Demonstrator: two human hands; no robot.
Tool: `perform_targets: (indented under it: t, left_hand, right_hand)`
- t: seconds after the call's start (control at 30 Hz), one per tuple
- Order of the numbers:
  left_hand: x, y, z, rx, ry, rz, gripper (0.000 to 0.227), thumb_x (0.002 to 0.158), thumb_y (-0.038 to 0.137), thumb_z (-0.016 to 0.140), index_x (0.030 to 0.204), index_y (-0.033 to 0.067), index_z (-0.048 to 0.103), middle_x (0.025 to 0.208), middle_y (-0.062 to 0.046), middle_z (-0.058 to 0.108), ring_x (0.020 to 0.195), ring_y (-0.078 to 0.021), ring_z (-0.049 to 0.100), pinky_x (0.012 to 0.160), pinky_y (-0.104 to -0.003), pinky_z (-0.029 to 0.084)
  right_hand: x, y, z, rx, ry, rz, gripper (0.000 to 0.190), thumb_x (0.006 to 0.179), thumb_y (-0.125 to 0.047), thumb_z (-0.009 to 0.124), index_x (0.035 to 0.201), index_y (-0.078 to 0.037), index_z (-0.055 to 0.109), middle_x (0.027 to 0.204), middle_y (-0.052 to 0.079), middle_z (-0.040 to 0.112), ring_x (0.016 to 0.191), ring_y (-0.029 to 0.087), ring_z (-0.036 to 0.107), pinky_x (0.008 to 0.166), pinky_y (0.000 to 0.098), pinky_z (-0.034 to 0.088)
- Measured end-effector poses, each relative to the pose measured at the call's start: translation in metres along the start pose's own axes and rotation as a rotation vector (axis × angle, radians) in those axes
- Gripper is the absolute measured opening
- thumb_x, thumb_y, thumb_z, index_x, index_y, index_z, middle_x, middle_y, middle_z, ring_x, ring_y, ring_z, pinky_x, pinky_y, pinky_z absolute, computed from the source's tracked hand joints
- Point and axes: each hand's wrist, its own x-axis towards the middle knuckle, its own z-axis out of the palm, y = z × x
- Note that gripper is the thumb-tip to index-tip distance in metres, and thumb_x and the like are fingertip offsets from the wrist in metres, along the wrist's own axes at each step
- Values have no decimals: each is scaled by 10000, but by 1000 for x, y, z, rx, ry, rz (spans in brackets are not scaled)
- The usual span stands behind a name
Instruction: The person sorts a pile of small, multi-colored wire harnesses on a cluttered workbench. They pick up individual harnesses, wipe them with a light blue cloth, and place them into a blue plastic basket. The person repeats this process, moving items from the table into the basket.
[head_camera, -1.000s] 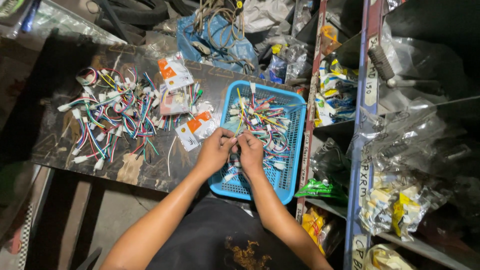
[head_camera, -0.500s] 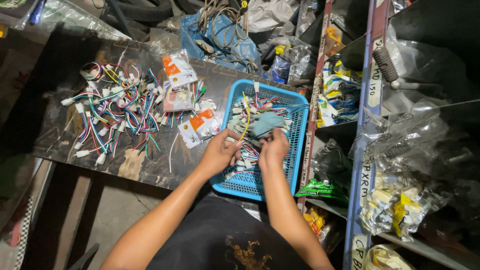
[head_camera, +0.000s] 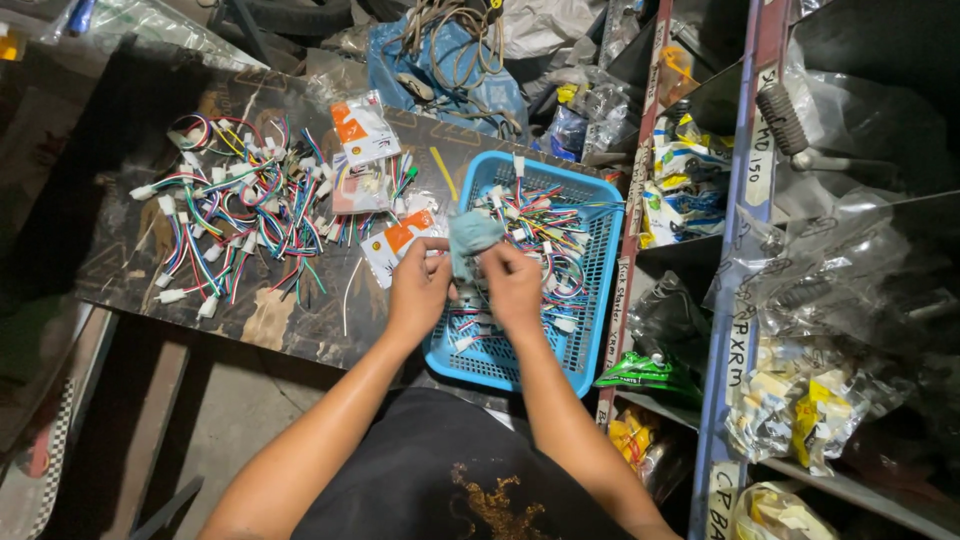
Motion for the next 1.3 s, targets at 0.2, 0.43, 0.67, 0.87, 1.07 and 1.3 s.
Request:
perform_targets:
  t: [0.2,0.43,0.67,0.87,1.07,1.3]
  left_hand:
    - [-10,27,-2,309,48,42,177,997,95,576,1153,61,653,728,-95,752,540,-221,699,595,-326,556]
    - [-14,31,-4,537,6,63,304,924,106,649,1203,213,702,841,-147,772,835,-368,753,766,-448,587]
    - [-13,27,-4,528,-58,-26,225,863,202,704,1082,194,758,795,-76,775,748,-297,732,727,-425,576]
    - [-13,27,0,498,-75,7,165,804,219,756,958,175,794,713,-55,763,657,-233,715,650,-370,560]
    - [-20,37,-4,419,-55,8,168,825,180,760,983,137,798,708,-84,761,627,-188,689,652,-329,562]
    - [-19,44,-9,383,-2,9,139,886,217,754,1014,181,794,691,-32,767,618,-138,698,657,-286,560]
  right_hand:
    - [-8,-38,-2,-49,-85,3,184,854,-171,728,678,-122,747,582,54,625,549,115,595,549,282,527]
    - [-13,-36,1,-19,-127,80,220,823,-217,785,668,-72,725,546,68,630,505,111,577,481,292,500]
    - [-13,-10,5,-5,-42,85,302,874,-215,727,644,-23,683,532,123,590,560,140,540,563,337,476]
    - [0,22,-6,80,175,149,277,900,-206,676,672,-49,660,541,59,549,548,134,502,528,312,411]
    - [19,14,-22,429,387,271,240,958,-216,631,796,-51,567,570,69,589,452,103,562,410,185,444]
    - [2,8,11,565,153,249,172,974,-200,656,940,-34,626,762,159,702,527,149,652,406,227,544]
